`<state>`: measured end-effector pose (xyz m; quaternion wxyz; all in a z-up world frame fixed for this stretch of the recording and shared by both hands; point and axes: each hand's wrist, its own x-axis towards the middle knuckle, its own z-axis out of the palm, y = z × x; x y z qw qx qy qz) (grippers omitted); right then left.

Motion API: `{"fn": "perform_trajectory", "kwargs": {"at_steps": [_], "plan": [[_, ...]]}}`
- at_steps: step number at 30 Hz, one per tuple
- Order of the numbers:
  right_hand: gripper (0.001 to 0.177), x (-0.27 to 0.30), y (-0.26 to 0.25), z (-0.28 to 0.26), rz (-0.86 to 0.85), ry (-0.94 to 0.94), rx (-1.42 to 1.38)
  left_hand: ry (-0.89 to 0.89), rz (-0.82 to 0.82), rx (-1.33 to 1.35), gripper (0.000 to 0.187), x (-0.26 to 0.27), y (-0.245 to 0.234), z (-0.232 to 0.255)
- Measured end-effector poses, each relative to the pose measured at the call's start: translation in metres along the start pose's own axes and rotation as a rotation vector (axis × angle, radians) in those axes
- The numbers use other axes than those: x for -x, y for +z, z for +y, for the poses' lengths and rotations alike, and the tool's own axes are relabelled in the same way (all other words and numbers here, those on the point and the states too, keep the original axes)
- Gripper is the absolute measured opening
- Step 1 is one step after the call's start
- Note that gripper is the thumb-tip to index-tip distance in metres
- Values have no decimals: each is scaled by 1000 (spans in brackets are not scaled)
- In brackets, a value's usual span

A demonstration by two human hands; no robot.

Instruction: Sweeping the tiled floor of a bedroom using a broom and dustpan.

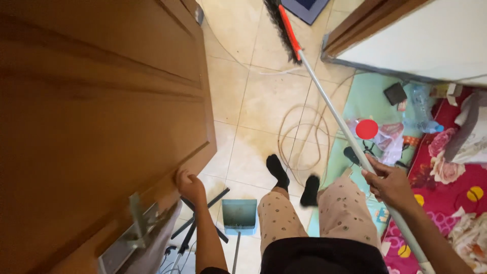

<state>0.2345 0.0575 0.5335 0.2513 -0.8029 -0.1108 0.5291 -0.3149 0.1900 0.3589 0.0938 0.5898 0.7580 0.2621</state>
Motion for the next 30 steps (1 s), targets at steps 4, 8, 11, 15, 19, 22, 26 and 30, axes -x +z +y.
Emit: {"fn": "perform_trajectory", "kwargs": {"at_steps": [4, 8, 11, 15, 19, 22, 26, 30], "plan": [[60, -11, -1, -2, -2, -6, -27, -187, -53, 4, 20, -17, 2, 8], [60, -34, -6, -6, -11, 56, -95, -80, 43, -194, 19, -2, 76, -30], [60, -71, -14, 3, 12, 4, 96, 2, -73, 18, 22, 36, 174, 6], [63, -138, -21, 31, -6, 2, 110, 63, -267, 130, 23, 107, 348, 51], [57, -204, -25, 70, 39, 23, 315, 158, -575, 156, 20, 181, 502, 114], [61, -262, -45, 140, 67, 95, 392, 315, -701, 141, 20, 215, 596, 167], [70, -323, -82, 229, -1, -103, 522, 339, -724, 55, 18, 252, 705, 206], [68, -379, -140, 314, -16, -50, 476, 350, -674, 10, 17, 270, 782, 214]]}}
